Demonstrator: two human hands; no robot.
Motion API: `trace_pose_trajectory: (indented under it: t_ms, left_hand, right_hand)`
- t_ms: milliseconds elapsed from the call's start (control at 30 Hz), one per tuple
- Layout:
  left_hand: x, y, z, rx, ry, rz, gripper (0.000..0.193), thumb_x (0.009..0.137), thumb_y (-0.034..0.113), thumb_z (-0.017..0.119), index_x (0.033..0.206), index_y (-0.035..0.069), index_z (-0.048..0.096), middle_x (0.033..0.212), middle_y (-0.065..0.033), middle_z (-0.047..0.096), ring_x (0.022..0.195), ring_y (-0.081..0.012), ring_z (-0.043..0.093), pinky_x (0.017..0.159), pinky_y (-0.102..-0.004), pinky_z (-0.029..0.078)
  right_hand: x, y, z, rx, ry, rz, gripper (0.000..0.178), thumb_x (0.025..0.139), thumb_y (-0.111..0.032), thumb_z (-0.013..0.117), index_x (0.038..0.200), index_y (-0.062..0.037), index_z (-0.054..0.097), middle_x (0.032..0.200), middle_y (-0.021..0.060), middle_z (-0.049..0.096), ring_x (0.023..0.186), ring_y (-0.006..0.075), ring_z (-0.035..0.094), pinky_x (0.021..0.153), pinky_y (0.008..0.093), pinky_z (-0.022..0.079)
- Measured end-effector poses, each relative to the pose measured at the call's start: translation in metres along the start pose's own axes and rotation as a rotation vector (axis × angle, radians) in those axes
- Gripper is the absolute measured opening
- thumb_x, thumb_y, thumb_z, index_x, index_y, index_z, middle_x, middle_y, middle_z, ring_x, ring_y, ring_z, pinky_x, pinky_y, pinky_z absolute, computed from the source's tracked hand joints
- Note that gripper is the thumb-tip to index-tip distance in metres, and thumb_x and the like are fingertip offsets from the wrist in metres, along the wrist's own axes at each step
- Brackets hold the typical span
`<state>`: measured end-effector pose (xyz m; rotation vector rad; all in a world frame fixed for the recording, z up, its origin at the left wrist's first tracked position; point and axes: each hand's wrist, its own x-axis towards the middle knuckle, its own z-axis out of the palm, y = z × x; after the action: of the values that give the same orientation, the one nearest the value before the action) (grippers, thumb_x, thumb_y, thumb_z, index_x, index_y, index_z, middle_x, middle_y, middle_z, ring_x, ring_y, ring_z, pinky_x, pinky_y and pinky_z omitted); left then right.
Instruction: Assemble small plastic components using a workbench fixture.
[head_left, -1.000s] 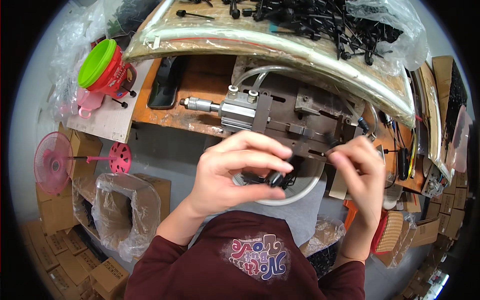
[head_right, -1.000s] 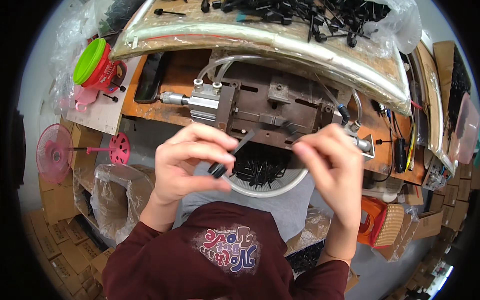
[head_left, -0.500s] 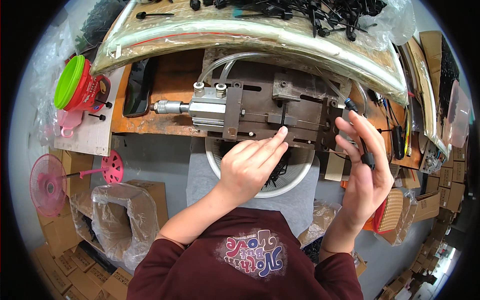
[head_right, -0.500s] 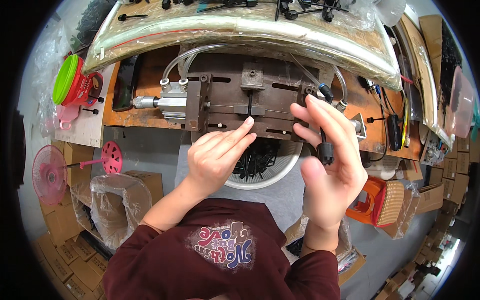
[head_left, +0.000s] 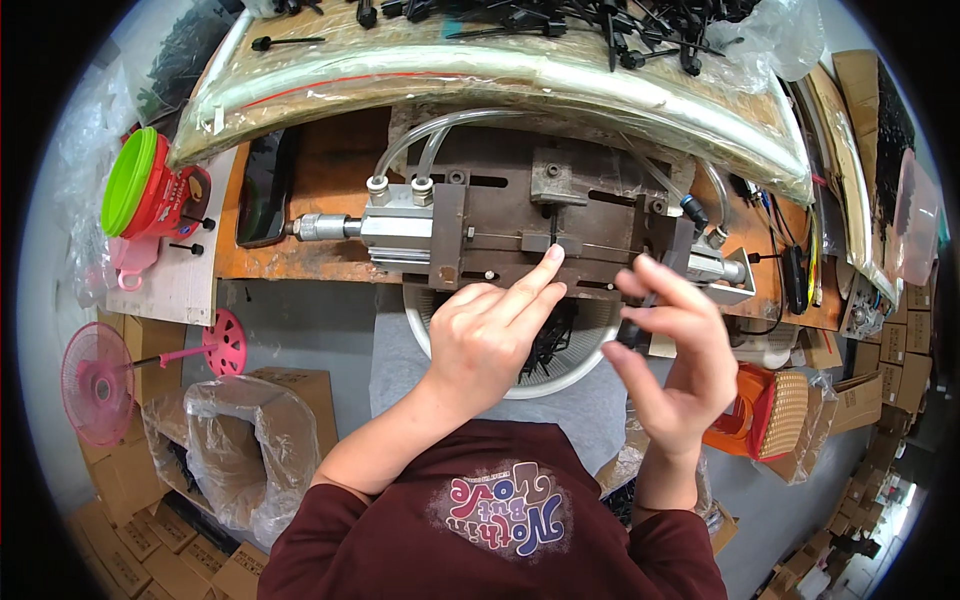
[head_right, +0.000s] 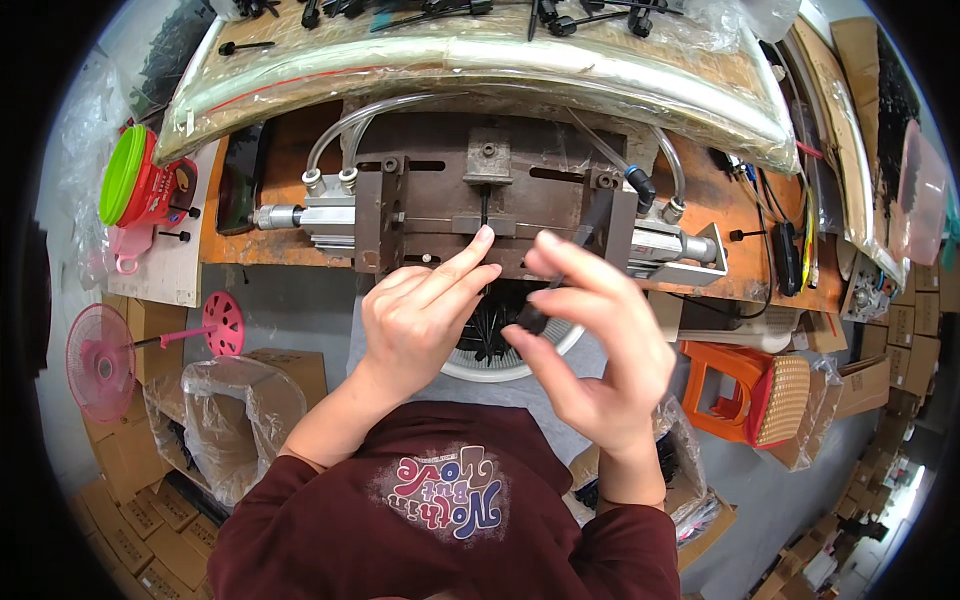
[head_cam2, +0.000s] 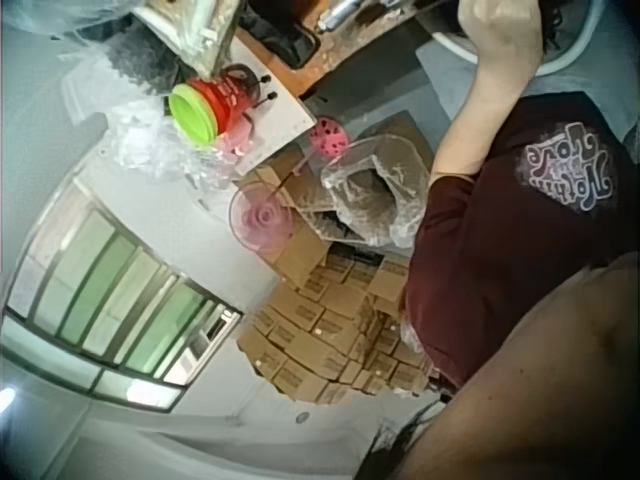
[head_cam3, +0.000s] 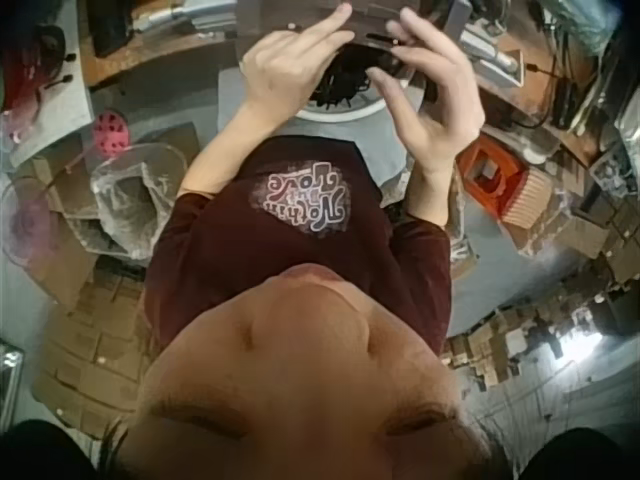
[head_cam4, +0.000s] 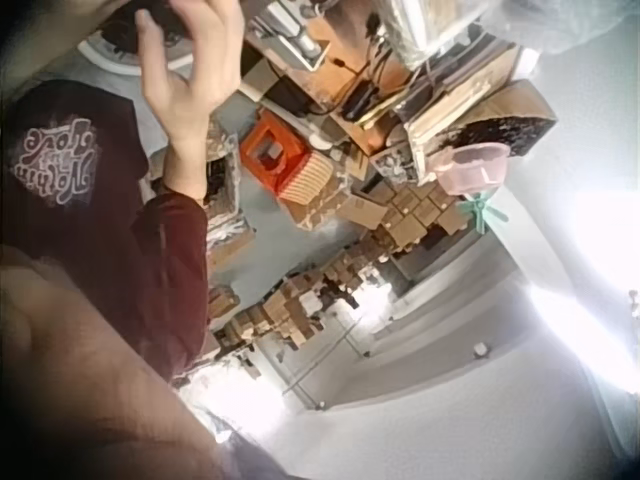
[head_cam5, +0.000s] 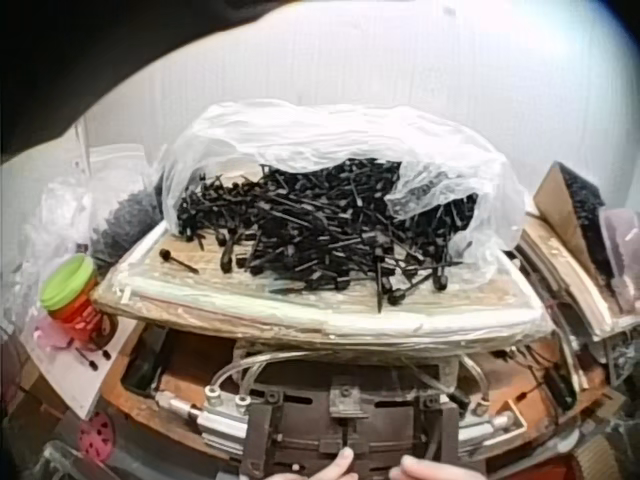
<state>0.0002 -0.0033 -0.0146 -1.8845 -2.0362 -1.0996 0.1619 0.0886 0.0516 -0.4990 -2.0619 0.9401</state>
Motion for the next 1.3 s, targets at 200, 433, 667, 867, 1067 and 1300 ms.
trace_pose_trajectory:
  t_ms: [200,433,667,867,1067,1300]
  left_hand:
    - [0.002,0.003,-0.003,0.0,-0.025,-0.023,0.024,0.071,0.007,0.076,0.094,0.011,0.075,0.12,-0.0046,0.073,0.063,-0.0143,0.067,0.062,-0.025,0.052]
    - [0.002,0.001,-0.002,0.0,-0.019,-0.006,0.024,0.069,0.006,0.076,0.093,0.009,0.075,0.119,-0.0048,0.073,0.062,-0.0148,0.066,0.06,-0.0255,0.052]
    - [0.0,-0.003,-0.003,-0.036,0.0,0.047,0.025,0.069,0.005,0.077,0.094,0.007,0.075,0.12,-0.0054,0.072,0.062,-0.0151,0.065,0.059,-0.0256,0.051]
    - [-0.024,-0.003,-0.03,-0.178,-0.236,0.131,0.021,0.074,0.008,0.069,0.094,0.007,0.074,0.125,-0.0086,0.069,0.064,-0.0119,0.065,0.059,-0.0276,0.05]
    - [-0.058,-0.003,-0.023,-0.281,-0.46,0.028,0.042,0.069,0.013,0.078,0.11,0.011,0.071,0.137,-0.0084,0.061,0.066,-0.0181,0.068,0.058,-0.0308,0.055]
    - [-0.052,-0.004,-0.022,-0.31,-0.407,0.069,0.053,0.077,0.025,0.078,0.126,0.009,0.064,0.133,-0.0093,0.061,0.071,-0.0197,0.068,0.062,-0.0311,0.055]
  right_hand:
    - [-0.01,0.008,0.007,-0.226,-0.068,-0.137,0.032,0.065,0.0,0.084,0.095,-0.0003,0.075,0.117,0.0182,0.068,0.099,0.0314,0.068,0.081,0.0366,0.058]
    - [-0.014,0.012,0.013,-0.271,-0.072,-0.27,0.031,0.066,0.003,0.082,0.097,0.0026,0.074,0.114,0.0174,0.069,0.101,0.0337,0.069,0.084,0.0393,0.058]
    - [-0.01,0.019,0.021,-0.341,-0.047,-0.19,0.026,0.072,0.001,0.078,0.096,0.0033,0.07,0.12,0.0206,0.068,0.098,0.0324,0.07,0.08,0.0369,0.058]
    - [-0.015,0.029,0.029,-0.473,-0.172,-0.185,0.021,0.077,-0.005,0.073,0.097,-0.0005,0.067,0.126,0.0171,0.067,0.077,0.0224,0.069,0.068,0.0319,0.054]
    - [-0.011,0.029,0.044,-0.645,-0.241,-0.234,0.025,0.075,-0.009,0.065,0.099,0.0,0.066,0.13,0.0188,0.065,0.059,0.0143,0.062,0.06,0.0273,0.048]
    - [-0.004,0.021,0.043,-0.706,-0.299,-0.197,0.025,0.072,-0.009,0.068,0.096,-0.0017,0.066,0.13,0.018,0.065,0.053,0.0137,0.059,0.058,0.027,0.047]
